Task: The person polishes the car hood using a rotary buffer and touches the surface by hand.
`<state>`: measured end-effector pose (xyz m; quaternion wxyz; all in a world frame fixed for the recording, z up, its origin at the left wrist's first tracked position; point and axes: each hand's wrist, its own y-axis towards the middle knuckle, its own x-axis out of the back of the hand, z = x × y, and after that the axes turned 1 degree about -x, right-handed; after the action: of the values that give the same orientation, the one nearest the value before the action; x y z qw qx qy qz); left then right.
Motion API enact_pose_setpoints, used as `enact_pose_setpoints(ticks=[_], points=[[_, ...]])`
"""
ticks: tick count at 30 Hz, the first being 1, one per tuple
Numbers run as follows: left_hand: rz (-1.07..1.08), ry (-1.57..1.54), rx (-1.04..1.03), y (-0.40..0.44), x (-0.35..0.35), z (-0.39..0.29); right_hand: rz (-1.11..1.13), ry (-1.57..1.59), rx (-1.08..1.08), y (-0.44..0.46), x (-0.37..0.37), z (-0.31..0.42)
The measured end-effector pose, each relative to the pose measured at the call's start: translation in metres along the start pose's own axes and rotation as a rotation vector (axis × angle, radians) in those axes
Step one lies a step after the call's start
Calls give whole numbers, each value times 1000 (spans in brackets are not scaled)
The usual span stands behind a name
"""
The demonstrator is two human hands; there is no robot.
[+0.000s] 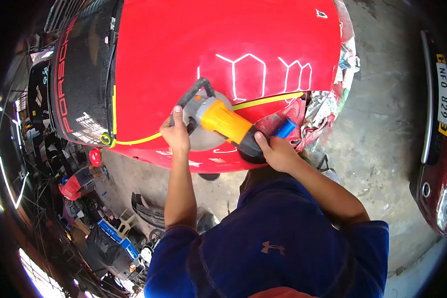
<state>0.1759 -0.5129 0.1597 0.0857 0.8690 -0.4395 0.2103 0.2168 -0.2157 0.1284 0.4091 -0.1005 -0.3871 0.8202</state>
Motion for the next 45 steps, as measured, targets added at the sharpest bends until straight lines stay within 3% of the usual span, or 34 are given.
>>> enact_pose_setpoints(ticks=[5,9,13,14,16,20,25,29,35,37,41,45], points=[[-31,1,31,-20,-25,-2,-59,-47,-15,-15,34,-4],[106,-105,72,-69,-88,-18,-199,14,54,-32,77,-80],[353,3,-5,-107,-170,-23,-301,111,-83,-79,135,-122],[385,-88,-29,-116,-194,-22,-290,103,-173,-87,151,-143],[476,-142,85,-136,-234,-30,-313,129,-288,-100,173,-169],[518,-158,53,-152,-266,-26,-351,236,-345,-113,178,-190],[493,-119,60,-140,-215,-33,-242,226,-306,-101,149,-169],[271,-46,-18,-107,-135,-23,-118,145,-171,-65,113,-120],[-111,-180,63,-55,-42,-5,12,-138,81,4,59,-32],[-82,-154,67,-47,-19,12,36,-230,54,12,55,-19],[-64,-156,33,-51,-41,19,-35,-206,8,0,68,-21],[103,-155,50,-68,-92,11,-175,-130,-2,-24,99,-57]])
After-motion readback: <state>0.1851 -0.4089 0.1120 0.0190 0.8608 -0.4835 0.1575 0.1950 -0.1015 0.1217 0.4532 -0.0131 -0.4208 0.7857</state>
